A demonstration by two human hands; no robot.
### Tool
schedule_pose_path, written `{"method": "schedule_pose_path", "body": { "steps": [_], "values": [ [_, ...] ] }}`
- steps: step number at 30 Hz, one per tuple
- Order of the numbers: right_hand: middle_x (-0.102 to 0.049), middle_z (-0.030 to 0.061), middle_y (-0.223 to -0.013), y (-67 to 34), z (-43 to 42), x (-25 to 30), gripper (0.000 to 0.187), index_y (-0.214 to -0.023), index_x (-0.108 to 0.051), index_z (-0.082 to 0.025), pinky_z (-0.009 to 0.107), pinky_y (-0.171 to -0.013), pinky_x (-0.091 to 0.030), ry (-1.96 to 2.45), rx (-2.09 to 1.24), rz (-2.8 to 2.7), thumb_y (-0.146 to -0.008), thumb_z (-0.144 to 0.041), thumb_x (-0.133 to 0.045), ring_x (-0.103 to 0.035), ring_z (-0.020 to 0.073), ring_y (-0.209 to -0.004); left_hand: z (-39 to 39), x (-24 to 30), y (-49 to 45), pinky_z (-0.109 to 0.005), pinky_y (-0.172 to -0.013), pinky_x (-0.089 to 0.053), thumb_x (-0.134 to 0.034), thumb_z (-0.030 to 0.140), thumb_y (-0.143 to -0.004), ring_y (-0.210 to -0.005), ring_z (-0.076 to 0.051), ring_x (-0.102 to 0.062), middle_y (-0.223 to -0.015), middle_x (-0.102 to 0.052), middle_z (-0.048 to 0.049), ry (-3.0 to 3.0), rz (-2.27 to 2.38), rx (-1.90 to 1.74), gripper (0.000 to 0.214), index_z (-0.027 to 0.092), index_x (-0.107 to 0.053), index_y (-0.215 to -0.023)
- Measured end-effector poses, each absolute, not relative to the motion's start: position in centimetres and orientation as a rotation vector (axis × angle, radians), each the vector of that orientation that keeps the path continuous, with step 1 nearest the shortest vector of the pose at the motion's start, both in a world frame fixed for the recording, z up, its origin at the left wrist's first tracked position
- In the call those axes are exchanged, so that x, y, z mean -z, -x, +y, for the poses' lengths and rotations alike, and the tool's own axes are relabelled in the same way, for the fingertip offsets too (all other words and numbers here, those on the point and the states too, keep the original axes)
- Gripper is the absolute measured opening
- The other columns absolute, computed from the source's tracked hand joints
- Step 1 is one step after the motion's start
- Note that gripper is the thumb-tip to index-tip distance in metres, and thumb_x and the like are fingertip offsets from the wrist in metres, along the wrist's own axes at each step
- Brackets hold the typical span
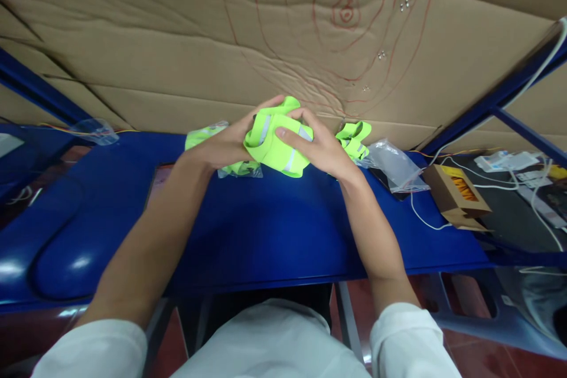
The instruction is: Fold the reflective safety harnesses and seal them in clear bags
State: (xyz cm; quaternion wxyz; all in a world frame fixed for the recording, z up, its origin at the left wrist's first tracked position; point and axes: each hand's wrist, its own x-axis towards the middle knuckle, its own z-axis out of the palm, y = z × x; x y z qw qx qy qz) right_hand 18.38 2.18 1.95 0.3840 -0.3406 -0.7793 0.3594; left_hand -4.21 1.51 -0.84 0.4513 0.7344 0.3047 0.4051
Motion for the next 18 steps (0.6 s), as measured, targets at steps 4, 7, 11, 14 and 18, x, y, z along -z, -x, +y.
{"method": "schedule_pose_path", "body": {
  "steps": [4,7,11,14,18],
  "values": [
    [-0.066,0.0044,-0.126,-18.5,2.3,-1.6,0.072,-0.131,-0.051,-0.029,0.039,-0.1,-0.057,0.906,-0.714,-1.976,-0.081,-0.074,-0.076,-0.065,0.0254,-0.118,0.8,0.2,4.9,-0.043,-0.093,-0.064,-0.096,0.032,-0.058,-0.142,-0.038,-0.056,-0.169,-0.037,-0.007,-1.665,0.682,-0.909,0.127,0.047,-0.026,-0.163],
    [-0.059,0.0102,-0.142,-18.7,2.9,-1.1,0.093,-0.152,-0.038,-0.026,0.043,-0.109,-0.053,0.924,-0.549,-1.989,-0.081,-0.072,-0.077,-0.059,0.03,-0.131,0.9,0.6,3.8,-0.044,-0.1,-0.061,-0.097,0.028,-0.059,-0.142,-0.038,-0.055,-0.165,-0.043,-0.0073,-1.523,0.639,-0.993,0.124,0.045,-0.03,-0.162],
    [-0.061,0.0102,-0.144,-19.2,3.9,-0.8,0.075,-0.15,-0.051,-0.025,0.049,-0.118,-0.045,0.864,-0.375,-2.127,-0.091,-0.066,-0.07,-0.053,0.0309,-0.138,1.4,1.5,2.3,-0.044,-0.104,-0.057,-0.095,0.022,-0.064,-0.134,-0.035,-0.061,-0.148,-0.061,-0.0079,-1.398,0.648,-1.076,0.095,0.034,-0.054,-0.149],
    [-0.067,0.0067,-0.138,-19.2,4.1,-0.7,0.05,-0.137,-0.064,-0.026,0.047,-0.116,-0.046,0.791,-0.368,-2.146,-0.098,-0.059,-0.064,-0.06,0.0272,-0.132,1.7,1.9,1.7,-0.04,-0.097,-0.058,-0.095,0.019,-0.062,-0.12,-0.031,-0.069,-0.128,-0.071,-0.0068,-1.294,0.67,-1.106,0.076,0.027,-0.066,-0.132],
    [-0.074,0.005,-0.126,-18.5,3.3,-1.1,0.036,-0.123,-0.072,-0.024,0.042,-0.108,-0.053,0.783,-0.344,-2.08,-0.101,-0.05,-0.062,-0.069,0.0254,-0.119,1.7,1.8,1.3,-0.039,-0.093,-0.059,-0.094,0.019,-0.061,-0.109,-0.028,-0.072,-0.112,-0.075,-0.0046,-1.201,0.702,-1.163,0.069,0.023,-0.068,-0.124]
  ]
}}
